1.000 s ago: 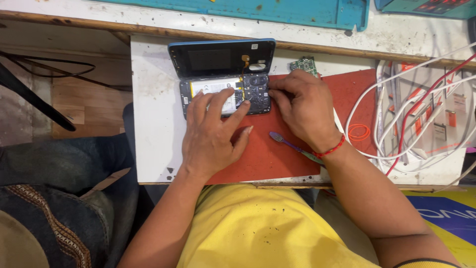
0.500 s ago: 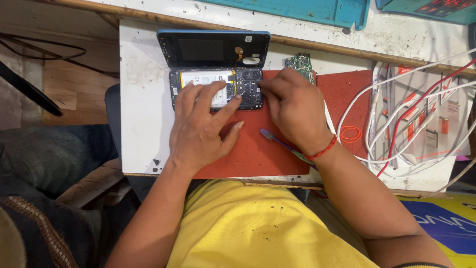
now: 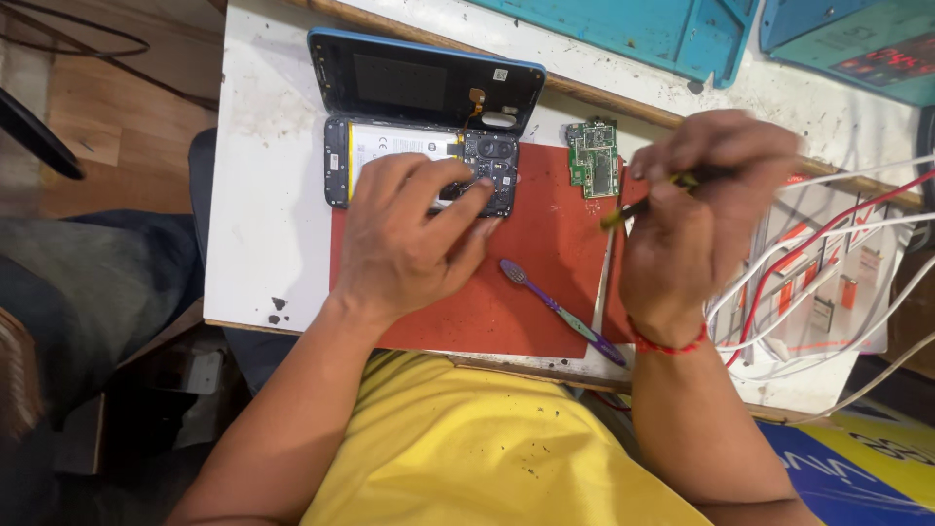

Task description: The person uses a screwdriver to tighten screws on the internal components of a disassembled blue smartphone. They repeatedly secure the motherboard and camera assembly while the device remains open on a red work mat. The person then closes the phone's back cover and briefly handles a gold-colored card.

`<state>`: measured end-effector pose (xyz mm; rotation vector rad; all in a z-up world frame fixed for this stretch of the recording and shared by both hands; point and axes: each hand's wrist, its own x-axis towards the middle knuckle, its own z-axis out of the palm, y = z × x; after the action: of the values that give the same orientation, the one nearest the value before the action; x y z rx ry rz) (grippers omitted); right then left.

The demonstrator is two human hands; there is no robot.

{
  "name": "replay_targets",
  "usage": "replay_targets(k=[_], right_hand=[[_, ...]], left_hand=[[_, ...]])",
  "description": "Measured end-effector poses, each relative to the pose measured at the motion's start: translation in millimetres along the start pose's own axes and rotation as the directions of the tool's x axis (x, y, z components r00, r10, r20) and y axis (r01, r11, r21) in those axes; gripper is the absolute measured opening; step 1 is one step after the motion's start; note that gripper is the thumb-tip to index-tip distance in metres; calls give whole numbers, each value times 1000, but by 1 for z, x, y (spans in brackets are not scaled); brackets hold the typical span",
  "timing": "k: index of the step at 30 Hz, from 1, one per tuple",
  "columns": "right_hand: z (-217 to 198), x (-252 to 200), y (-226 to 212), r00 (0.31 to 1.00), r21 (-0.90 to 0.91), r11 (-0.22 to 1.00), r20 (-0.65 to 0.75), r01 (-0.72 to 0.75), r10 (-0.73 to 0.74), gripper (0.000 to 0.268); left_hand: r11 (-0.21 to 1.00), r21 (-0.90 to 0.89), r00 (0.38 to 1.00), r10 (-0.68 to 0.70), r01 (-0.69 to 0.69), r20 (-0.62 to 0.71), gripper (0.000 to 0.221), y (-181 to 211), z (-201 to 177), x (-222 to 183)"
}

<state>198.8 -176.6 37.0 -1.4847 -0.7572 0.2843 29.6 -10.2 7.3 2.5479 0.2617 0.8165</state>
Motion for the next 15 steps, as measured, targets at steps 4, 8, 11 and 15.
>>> replay_targets(k=[4,8,11,15], right_hand=[[7,-8,12,997,-149,986,31,72,-69,33],[19,-20,11,989,-268,952,45,150,-144,44],[20,-23,12,977,-423,882,136,208,-165,61],[8,-26,8,993,-455,883,76,113,-88,70]], left_hand=[[999,-50,999,-22,20,-42,14,8,8,10],[999,-41,999,-33,32,-9,16,7,8,17],[999,-35,999,-28,27,-23,15,5,10,14],[999,-39,999,-2,1,-35,10,2,12,11]])
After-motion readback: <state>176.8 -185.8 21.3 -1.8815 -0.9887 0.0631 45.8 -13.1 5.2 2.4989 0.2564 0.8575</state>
